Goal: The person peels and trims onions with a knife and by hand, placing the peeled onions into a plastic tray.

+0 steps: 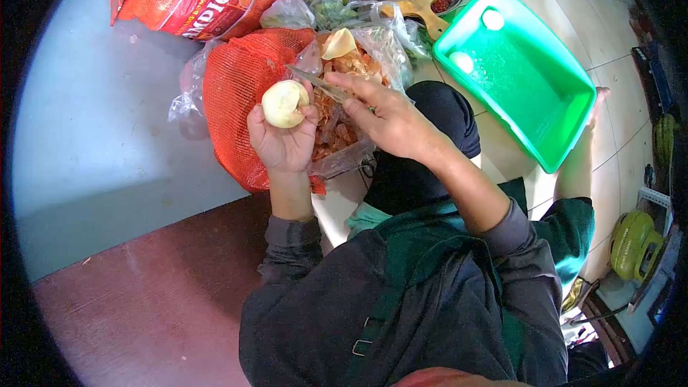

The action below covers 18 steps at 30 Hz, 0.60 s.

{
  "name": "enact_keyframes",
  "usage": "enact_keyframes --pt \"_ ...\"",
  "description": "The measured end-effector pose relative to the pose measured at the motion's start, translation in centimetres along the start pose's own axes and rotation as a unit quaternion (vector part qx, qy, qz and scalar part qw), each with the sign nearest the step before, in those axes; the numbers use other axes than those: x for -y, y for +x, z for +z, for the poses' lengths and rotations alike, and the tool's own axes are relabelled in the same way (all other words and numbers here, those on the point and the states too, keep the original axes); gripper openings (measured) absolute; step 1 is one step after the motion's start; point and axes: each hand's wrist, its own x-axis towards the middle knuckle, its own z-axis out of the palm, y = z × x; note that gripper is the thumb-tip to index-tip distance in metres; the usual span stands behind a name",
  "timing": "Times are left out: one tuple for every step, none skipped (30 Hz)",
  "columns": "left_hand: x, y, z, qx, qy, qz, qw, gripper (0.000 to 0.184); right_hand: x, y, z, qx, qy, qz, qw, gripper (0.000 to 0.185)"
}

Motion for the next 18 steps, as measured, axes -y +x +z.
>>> enact_keyframes --pt "0.0 -0.1 0.3 -0.007 -0.006 -0.001 1.000 0.044 0.0 -0.1 0.1 -0.007 -0.008 0.034 0.999 0.040" --pt "0.1 0.0 0.7 -0.012 -0.011 -0.001 1.000 0.045 0.0 -0.1 0.2 -0.014 -0.017 0.067 0.998 0.037" --pt "0.2 -0.1 0.9 -0.020 -0.018 -0.002 1.000 0.046 0.2 -0.1 0.1 -0.003 -0.009 0.076 0.997 0.036" --pt "0.2 -0.1 0.8 -0.008 -0.024 0.003 1.000 0.048 0.8 -0.1 -0.2 0.008 -0.001 0.088 0.996 0.034" --pt "0.3 -0.1 0.6 0.005 -0.031 0.007 0.999 0.049 1.2 -0.2 -0.5 0.019 0.008 0.099 0.995 0.033" --pt "0.4 0.1 0.5 0.019 -0.038 0.011 0.999 0.050 1.5 -0.2 -0.7 0.022 0.022 0.109 0.994 0.032" --pt "0.5 0.1 0.5 0.016 -0.040 0.008 0.999 0.051 1.9 -0.2 -0.7 0.023 0.036 0.118 0.992 0.031" --pt "0.6 0.1 0.7 0.013 -0.041 0.006 0.999 0.052 2.2 -0.2 -0.7 0.025 0.051 0.126 0.990 0.031" --pt "0.7 0.2 0.8 0.011 -0.043 0.005 0.999 0.053 2.0 -0.3 -0.5 0.009 0.050 0.105 0.993 0.031" --pt "0.7 0.4 0.7 0.021 -0.047 -0.006 0.999 0.053 1.6 -0.4 -0.1 -0.007 0.050 0.084 0.995 0.032" --pt "0.7 0.5 0.6 0.030 -0.052 -0.016 0.998 0.052 1.3 -0.6 0.2 -0.022 0.049 0.062 0.997 0.033" --pt "0.8 0.6 0.3 0.039 -0.057 -0.028 0.997 0.052 1.1 -0.7 0.4 -0.009 0.042 0.052 0.998 0.035" --pt "0.9 0.7 -0.2 0.054 -0.043 -0.028 0.997 0.053 1.0 -0.8 0.5 0.005 0.035 0.044 0.998 0.037" --pt "0.8 0.8 -0.9 0.067 -0.029 -0.029 0.997 0.055 1.0 -1.0 0.6 0.018 0.028 0.035 0.999 0.040" --pt "0.9 0.8 -0.6 0.081 -0.014 -0.029 0.996 0.057 1.2 -1.1 0.9 0.025 0.030 0.032 0.999 0.040" --pt "1.2 0.6 -0.2 0.033 0.017 -0.010 0.999 0.057 1.5 -1.1 1.2 0.030 0.032 0.028 0.999 0.041" --pt "1.6 0.5 0.3 -0.013 0.048 0.009 0.999 0.056 1.9 -1.1 1.4 0.036 0.033 0.023 0.999 0.041" --pt "1.9 0.4 0.8 -0.060 0.078 0.028 0.995 0.056 2.5 -1.0 1.4 0.037 0.041 0.015 0.998 0.044"
